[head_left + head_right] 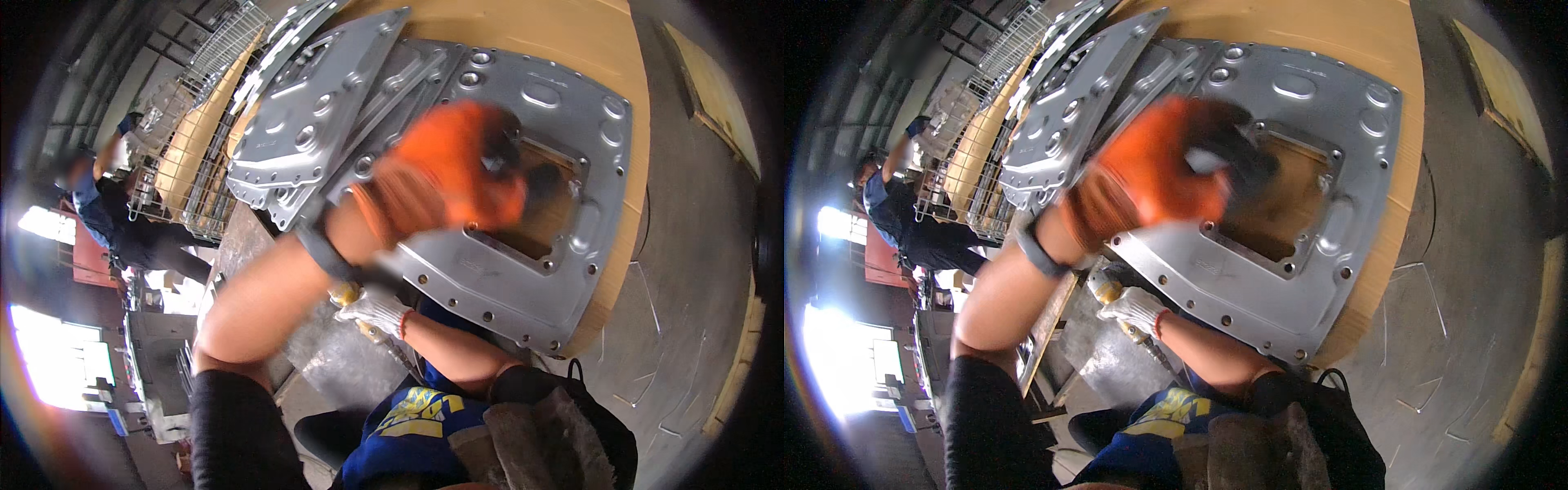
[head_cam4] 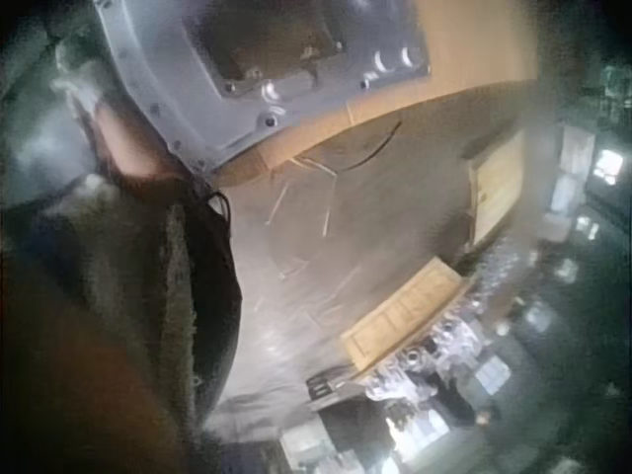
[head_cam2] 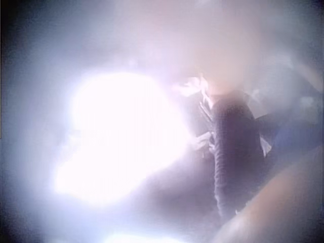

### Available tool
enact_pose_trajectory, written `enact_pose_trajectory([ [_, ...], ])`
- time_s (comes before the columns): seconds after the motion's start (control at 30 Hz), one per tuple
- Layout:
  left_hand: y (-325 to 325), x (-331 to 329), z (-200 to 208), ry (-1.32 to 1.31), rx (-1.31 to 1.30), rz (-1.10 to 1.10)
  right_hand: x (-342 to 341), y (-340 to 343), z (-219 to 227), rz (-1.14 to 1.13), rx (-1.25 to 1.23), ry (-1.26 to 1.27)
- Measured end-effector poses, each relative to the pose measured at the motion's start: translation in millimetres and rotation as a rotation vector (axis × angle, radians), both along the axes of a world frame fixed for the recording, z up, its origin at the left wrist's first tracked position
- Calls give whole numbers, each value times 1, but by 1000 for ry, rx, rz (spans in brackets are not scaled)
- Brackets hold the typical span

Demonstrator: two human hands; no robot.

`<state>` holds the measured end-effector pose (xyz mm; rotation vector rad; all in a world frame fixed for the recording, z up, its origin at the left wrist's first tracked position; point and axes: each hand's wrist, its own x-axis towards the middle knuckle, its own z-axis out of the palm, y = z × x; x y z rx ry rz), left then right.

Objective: The person uses a handheld angle grinder to smooth the edges and surfaces of rectangular metal parts. They hold each part with a gloved hand, grind specific areas, and then place the finished part onto a stack on the table.

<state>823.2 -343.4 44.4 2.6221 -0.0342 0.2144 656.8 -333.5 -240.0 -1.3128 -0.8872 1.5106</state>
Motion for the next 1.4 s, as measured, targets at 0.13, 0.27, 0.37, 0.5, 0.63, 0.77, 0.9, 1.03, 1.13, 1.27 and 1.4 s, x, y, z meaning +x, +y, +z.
enact_pose_trajectory([
  [0.13, -68, -23, -46, 35, 228, 80, 0, -14, 18, 67, -22, 36],
  [0.27, -112, -30, -69, -282, 304, 223, 21, -24, 35, 35, -44, 64],
  [0.37, -113, -37, -54, -58, 325, 180, 24, -31, 44, 17, -32, 74],
  [0.5, -116, -40, -46, 124, 371, 266, 18, -44, 48, 34, -41, 74],
  [0.63, -113, -44, -42, 219, 348, 424, 10, -43, 49, 32, -27, 71],
  [0.77, -95, -49, -47, 351, 110, 596, 11, -43, 49, 26, -23, 78],
  [0.9, -66, -44, -64, 158, -470, 430, 9, -48, 50, 53, -25, 79],
  [1.03, -60, -16, -52, 263, -1665, 798, 7, -49, 56, 67, -21, 86],
  [1.13, -58, 0, -32, 377, -1890, 704, 18, -48, 56, 45, -26, 88],
  [1.27, -67, 4, -63, 29, -1931, 883, 3, -50, 49, 98, -46, 97],
  [1.4, -79, 12, -61, 74, -1840, 957, 5, -50, 50, 94, -48, 94],
])
